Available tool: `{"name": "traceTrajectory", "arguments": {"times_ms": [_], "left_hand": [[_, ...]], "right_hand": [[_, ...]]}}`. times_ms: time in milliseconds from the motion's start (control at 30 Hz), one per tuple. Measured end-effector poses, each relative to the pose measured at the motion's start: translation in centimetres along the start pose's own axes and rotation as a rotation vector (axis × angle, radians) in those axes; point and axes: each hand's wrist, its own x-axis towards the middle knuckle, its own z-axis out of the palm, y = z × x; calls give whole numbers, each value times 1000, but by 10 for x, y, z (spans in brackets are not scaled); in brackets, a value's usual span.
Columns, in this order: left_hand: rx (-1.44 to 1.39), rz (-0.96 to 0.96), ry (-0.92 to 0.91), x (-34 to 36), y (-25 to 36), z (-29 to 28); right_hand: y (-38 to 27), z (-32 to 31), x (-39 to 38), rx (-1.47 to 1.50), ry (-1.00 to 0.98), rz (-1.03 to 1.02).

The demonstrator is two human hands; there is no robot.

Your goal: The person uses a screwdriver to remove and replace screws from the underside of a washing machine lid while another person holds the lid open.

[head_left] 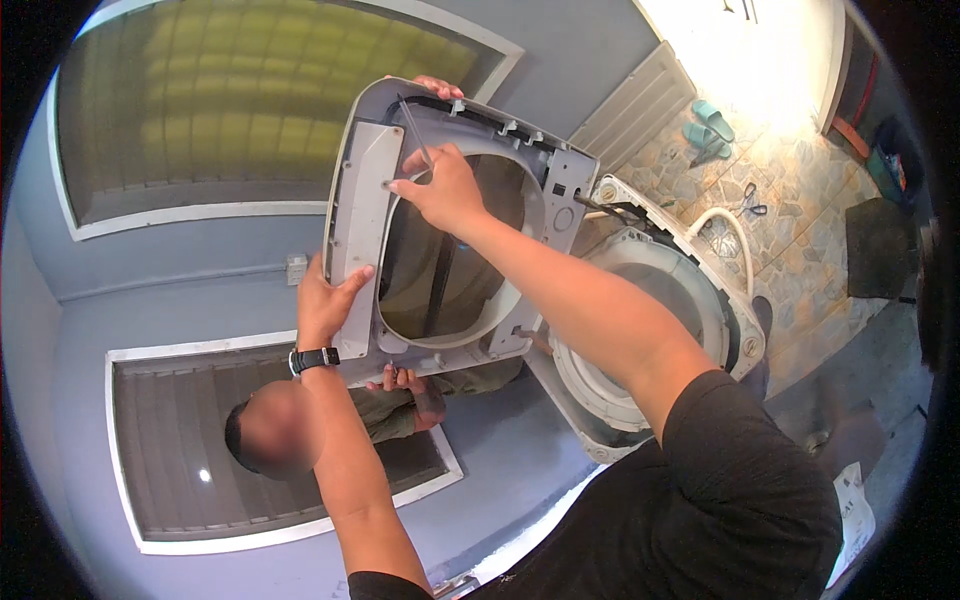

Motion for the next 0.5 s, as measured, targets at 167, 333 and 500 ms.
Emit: {"name": "traceTrajectory", "arguments": {"times_ms": [167,333,500], "left_hand": [[55,4,28,-2,1,3],[48,32,22,-5,2,3],[55,15,16,1,4,1]], "right_hand": [[-4,0,5,-13,15,24],[-6,-3,6,-35,-19,47],[0,0,7,-63,-2,16]]}}
